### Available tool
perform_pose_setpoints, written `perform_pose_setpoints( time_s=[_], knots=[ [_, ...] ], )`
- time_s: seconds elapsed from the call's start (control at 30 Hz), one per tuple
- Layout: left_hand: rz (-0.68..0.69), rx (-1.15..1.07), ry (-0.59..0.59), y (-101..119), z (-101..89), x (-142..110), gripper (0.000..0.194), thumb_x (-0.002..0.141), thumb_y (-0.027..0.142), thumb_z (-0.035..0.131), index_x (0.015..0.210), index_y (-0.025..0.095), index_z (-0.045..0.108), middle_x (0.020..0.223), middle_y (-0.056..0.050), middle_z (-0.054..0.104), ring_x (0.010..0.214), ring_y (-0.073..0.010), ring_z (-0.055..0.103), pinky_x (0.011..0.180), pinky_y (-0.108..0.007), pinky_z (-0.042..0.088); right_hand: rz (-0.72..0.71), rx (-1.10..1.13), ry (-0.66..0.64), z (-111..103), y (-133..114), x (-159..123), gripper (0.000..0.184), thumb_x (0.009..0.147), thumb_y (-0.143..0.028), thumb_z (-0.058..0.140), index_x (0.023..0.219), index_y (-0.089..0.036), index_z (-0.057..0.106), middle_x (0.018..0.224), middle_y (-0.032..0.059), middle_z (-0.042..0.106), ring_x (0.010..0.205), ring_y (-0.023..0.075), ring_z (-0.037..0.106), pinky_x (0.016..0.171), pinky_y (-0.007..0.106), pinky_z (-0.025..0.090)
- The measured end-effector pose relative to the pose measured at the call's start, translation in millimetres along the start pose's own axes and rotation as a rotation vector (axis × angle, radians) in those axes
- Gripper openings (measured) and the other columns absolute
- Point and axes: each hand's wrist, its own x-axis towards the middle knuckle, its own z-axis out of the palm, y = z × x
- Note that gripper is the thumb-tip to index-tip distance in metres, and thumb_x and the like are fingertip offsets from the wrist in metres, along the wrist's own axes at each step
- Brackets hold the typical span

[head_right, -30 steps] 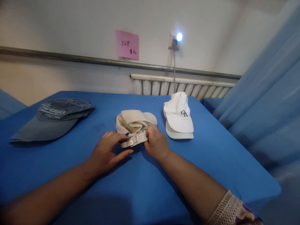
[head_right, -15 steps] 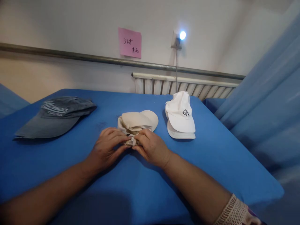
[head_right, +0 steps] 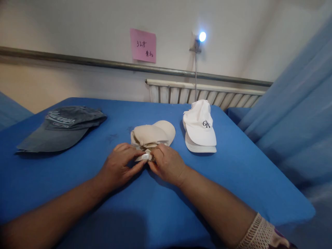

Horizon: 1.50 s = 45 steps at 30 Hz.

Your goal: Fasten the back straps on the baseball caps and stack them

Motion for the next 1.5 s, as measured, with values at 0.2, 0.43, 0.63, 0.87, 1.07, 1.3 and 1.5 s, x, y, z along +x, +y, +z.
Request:
perform_pose_setpoints(
  time_s=[0.2,0.43,0.63,0.87,1.07,1.3,1.5],
  knots=[
    [-0.051,-0.028,-0.027,2,1.5,0,0.017,0.091,0.035,0.061,0.097,0.021,0.068,0.088,-0.004,0.07,0.086,-0.022,0.062,0.085,-0.041,0.044,-0.023,-0.012,-0.035,-2,1,2,0.009,0.09,-0.023,0.055,0.096,-0.016,0.059,0.091,0.0101,0.062,0.082,0.0218,0.058,0.072,0.036,0.052],
    [-0.071,-0.167,-0.143,-7,0.8,3,0.018,0.093,0.036,0.059,0.099,0.022,0.068,0.097,-0.003,0.071,0.094,-0.0212,0.06,0.088,-0.037,0.044,-0.04,0.055,-0.07,-9,5,2,0.014,0.093,-0.024,0.057,0.104,-0.017,0.06,0.098,0.0102,0.063,0.087,0.021,0.06,0.076,0.035,0.052],
    [-0.088,-0.177,-0.185,-11,0.6,4,0.017,0.093,0.036,0.06,0.099,0.022,0.068,0.097,-0.003,0.07,0.095,-0.0212,0.06,0.088,-0.038,0.045,0.058,0.003,-0.12,-7,3,0,0.019,0.094,-0.028,0.057,0.109,-0.016,0.058,0.099,0.0101,0.064,0.086,0.0218,0.061,0.074,0.036,0.051],
    [-0.099,-0.212,-0.173,-17,-2.0,2,0.026,0.09,0.034,0.063,0.113,0.023,0.065,0.111,-0.005,0.07,0.104,-0.0233,0.06,0.093,-0.041,0.046,0.032,-0.003,-0.119,-8,4,1,0.017,0.089,-0.02,0.055,0.105,-0.015,0.058,0.098,0.0109,0.064,0.088,0.0229,0.059,0.075,0.036,0.05],
    [-0.062,-0.247,-0.2,-19,-4.0,3,0.015,0.094,0.032,0.056,0.096,0.023,0.068,0.097,-0.003,0.071,0.096,-0.02,0.06,0.088,-0.035,0.047,0.009,0.007,-0.15,-11,5,2,0.017,0.086,-0.017,0.057,0.103,-0.016,0.057,0.098,0.0109,0.064,0.092,0.024,0.059,0.078,0.038,0.05],
    [-0.069,-0.268,-0.153,-14,-6.4,5,0.014,0.093,0.033,0.059,0.093,0.022,0.067,0.091,-0.002,0.068,0.09,-0.0186,0.059,0.082,-0.032,0.048,-0.022,0.025,-0.116,-12,6,3,0.024,0.09,-0.024,0.059,0.113,-0.017,0.056,0.108,0.0125,0.064,0.101,0.0256,0.059,0.083,0.041,0.051],
    [-0.053,-0.255,-0.123,-11,-7.3,5,0.014,0.094,0.032,0.057,0.091,0.022,0.066,0.088,-0.002,0.068,0.088,-0.0182,0.06,0.082,-0.032,0.047,-0.022,0.022,-0.069,-8,7,1,0.017,0.092,-0.026,0.058,0.106,-0.017,0.057,0.098,0.0101,0.065,0.092,0.0239,0.06,0.079,0.039,0.051]
  ],
)
